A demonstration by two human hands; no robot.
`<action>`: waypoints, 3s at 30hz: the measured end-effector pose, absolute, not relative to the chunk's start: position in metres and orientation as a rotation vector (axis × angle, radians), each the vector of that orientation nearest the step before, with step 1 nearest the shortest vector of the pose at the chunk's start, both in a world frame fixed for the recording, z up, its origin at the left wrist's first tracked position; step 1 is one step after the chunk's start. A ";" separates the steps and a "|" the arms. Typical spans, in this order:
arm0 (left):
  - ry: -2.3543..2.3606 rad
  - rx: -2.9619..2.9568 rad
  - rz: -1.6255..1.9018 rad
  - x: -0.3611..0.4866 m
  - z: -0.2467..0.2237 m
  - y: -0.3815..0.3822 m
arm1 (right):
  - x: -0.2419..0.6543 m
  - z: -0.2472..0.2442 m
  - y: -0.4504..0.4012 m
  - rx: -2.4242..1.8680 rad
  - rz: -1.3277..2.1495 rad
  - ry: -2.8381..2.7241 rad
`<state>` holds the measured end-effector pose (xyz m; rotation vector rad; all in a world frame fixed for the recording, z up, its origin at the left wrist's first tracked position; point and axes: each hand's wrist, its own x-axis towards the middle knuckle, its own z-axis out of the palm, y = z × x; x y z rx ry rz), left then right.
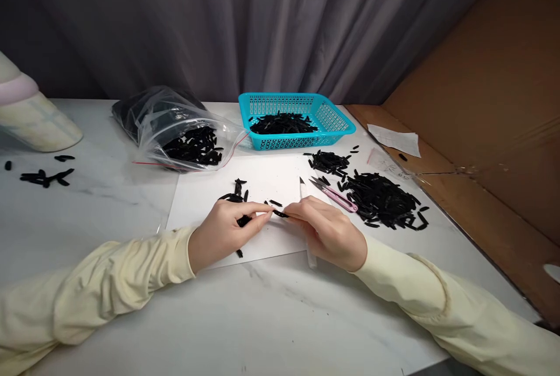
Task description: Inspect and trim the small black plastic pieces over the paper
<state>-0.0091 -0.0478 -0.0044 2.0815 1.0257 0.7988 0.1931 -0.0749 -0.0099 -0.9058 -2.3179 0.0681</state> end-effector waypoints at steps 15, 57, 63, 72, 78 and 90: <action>0.955 2.141 0.844 -0.009 -0.006 -0.047 | 0.194 -0.006 -0.075 -0.843 0.000 -2.399; 0.896 1.600 0.624 -0.006 0.004 -0.051 | 0.182 -0.008 -0.078 -0.948 0.131 -2.127; 0.916 1.563 0.595 -0.008 0.004 -0.051 | 0.180 -0.010 -0.079 -0.994 0.038 -2.053; 0.931 1.651 0.654 -0.006 0.004 -0.051 | 0.180 -0.012 -0.080 -1.059 0.016 -2.121; 0.926 1.642 0.629 -0.007 0.004 -0.050 | 0.182 -0.012 -0.079 -1.047 0.042 -2.179; 0.928 1.572 0.623 -0.006 0.005 -0.047 | 0.182 -0.007 -0.078 -1.014 0.186 -2.171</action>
